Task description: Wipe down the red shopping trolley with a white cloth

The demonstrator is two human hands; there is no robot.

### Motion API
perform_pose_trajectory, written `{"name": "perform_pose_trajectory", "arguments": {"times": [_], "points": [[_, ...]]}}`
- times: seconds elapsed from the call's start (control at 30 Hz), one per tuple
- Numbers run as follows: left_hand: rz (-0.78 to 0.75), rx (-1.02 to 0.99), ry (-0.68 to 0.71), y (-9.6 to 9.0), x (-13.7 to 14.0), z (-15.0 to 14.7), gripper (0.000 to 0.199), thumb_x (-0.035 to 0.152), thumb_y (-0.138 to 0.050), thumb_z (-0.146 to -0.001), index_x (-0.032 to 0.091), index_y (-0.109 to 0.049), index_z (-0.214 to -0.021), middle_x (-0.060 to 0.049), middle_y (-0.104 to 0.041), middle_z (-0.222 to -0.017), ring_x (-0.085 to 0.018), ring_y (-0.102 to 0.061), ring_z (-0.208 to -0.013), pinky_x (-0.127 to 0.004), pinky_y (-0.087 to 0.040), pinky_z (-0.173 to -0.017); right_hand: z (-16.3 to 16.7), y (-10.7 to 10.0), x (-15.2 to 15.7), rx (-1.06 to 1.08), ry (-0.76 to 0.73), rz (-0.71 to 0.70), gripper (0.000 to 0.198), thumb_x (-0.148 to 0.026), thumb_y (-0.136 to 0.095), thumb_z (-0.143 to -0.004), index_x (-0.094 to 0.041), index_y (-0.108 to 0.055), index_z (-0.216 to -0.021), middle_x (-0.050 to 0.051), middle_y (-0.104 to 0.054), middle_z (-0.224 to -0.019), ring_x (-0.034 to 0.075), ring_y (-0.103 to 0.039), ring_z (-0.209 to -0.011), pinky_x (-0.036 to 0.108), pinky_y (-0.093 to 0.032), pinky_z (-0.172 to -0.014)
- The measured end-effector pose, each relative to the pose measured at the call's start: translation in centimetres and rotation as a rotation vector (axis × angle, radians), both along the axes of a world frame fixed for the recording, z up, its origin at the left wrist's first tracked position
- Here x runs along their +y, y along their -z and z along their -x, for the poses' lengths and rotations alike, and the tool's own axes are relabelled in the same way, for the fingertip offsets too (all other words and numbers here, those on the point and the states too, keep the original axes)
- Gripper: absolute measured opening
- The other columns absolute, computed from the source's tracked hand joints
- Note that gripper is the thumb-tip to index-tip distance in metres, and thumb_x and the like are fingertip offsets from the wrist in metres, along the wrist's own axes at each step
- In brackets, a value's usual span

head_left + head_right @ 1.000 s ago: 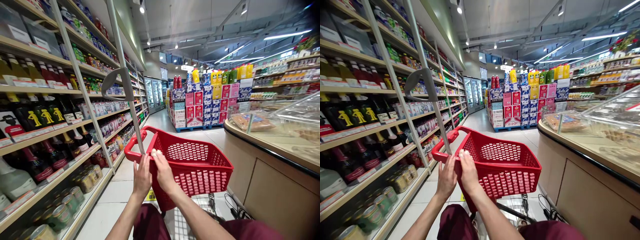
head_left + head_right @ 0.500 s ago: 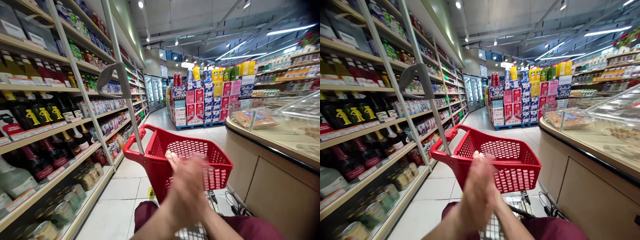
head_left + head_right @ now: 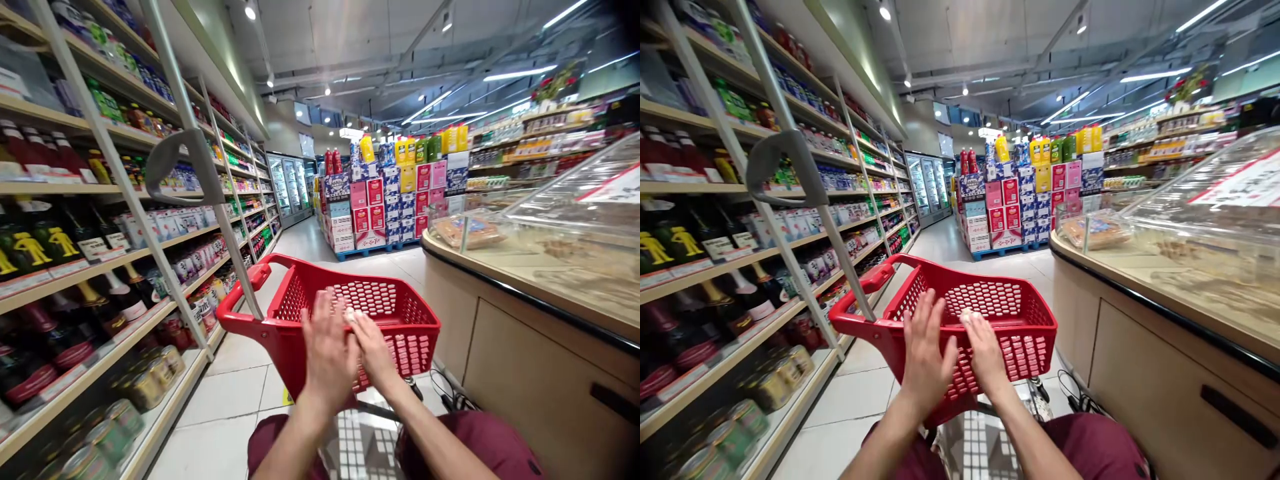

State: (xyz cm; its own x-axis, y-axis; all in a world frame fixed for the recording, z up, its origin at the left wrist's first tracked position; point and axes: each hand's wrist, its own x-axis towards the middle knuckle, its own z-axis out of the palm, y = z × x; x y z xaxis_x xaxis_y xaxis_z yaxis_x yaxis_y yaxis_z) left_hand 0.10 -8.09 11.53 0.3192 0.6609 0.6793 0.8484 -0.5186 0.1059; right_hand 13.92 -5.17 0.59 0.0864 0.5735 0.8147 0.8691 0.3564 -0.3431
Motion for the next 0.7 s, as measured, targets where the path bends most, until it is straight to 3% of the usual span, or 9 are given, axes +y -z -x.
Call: {"name": "perform_pose_trajectory", "arguments": {"times": [0.07,0.17,0.3,0.37,0.53,0.7], "points": [[0.08,0.034,-0.11,1.1,1.6,1.0,0.057,0.016,-0.046,-0.075,0.011,-0.031,-0.129,-0.016,-0.029,-0.138,-0.03,-0.022,-0.128,-0.056,-0.022,-0.099,-2.4,0.7,-0.5,0.025,0.128,0.002,0.071,0.006,-0.026,-0.068,-0.026,-0.032,-0.131,0.0,-0.039,-0.134,0.015,-0.026,-0.127,0.043,-0.029,-0.103],[0.151,0.15,-0.168,3.7,3.3,2.0,0.06,0.016,-0.047,-0.071,0.01,-0.034,-0.129,-0.014,-0.026,-0.14,-0.028,-0.015,-0.131,-0.056,-0.016,-0.102,-3.2,1.0,-0.9,0.079,0.256,-0.008,0.072,0.008,-0.024,-0.067,-0.025,-0.031,-0.132,0.001,-0.037,-0.135,0.016,-0.023,-0.128,0.045,-0.027,-0.104],[0.114,0.224,-0.129,6.0,3.3,2.1,0.062,0.022,-0.047,-0.072,0.012,-0.031,-0.131,-0.01,-0.024,-0.141,-0.024,-0.013,-0.131,-0.051,-0.014,-0.105,-1.6,0.7,-1.0,-0.077,0.048,0.04,0.074,0.008,-0.023,-0.067,-0.024,-0.025,-0.134,0.0,-0.031,-0.139,0.014,-0.019,-0.129,0.04,-0.028,-0.105],[0.102,0.23,-0.111,6.2,3.0,2.0,0.062,0.023,-0.046,-0.073,0.012,-0.03,-0.131,-0.009,-0.023,-0.141,-0.024,-0.014,-0.131,-0.051,-0.014,-0.105,-2.7,1.0,-1.3,-0.103,0.041,0.039,0.075,0.008,-0.024,-0.066,-0.025,-0.027,-0.133,-0.001,-0.031,-0.138,0.014,-0.021,-0.129,0.04,-0.028,-0.105],[0.128,0.235,-0.094,6.2,2.5,0.3,0.06,0.019,-0.042,-0.072,0.011,-0.033,-0.13,-0.009,-0.026,-0.14,-0.024,-0.016,-0.131,-0.05,-0.014,-0.105,-8.0,2.5,-2.5,0.07,0.358,0.014,0.07,0.004,-0.028,-0.069,-0.025,-0.03,-0.132,-0.001,-0.031,-0.139,0.016,-0.023,-0.129,0.042,-0.024,-0.106],[0.172,0.308,0.039,6.9,2.3,-2.6,0.062,0.019,-0.04,-0.071,0.009,-0.029,-0.132,-0.008,-0.027,-0.14,-0.022,-0.015,-0.131,-0.049,-0.015,-0.106,-8.8,2.8,-2.7,-0.067,0.177,0.072,0.068,0.003,-0.027,-0.069,-0.022,-0.032,-0.132,0.0,-0.029,-0.139,0.015,-0.02,-0.129,0.04,-0.025,-0.106]]}}
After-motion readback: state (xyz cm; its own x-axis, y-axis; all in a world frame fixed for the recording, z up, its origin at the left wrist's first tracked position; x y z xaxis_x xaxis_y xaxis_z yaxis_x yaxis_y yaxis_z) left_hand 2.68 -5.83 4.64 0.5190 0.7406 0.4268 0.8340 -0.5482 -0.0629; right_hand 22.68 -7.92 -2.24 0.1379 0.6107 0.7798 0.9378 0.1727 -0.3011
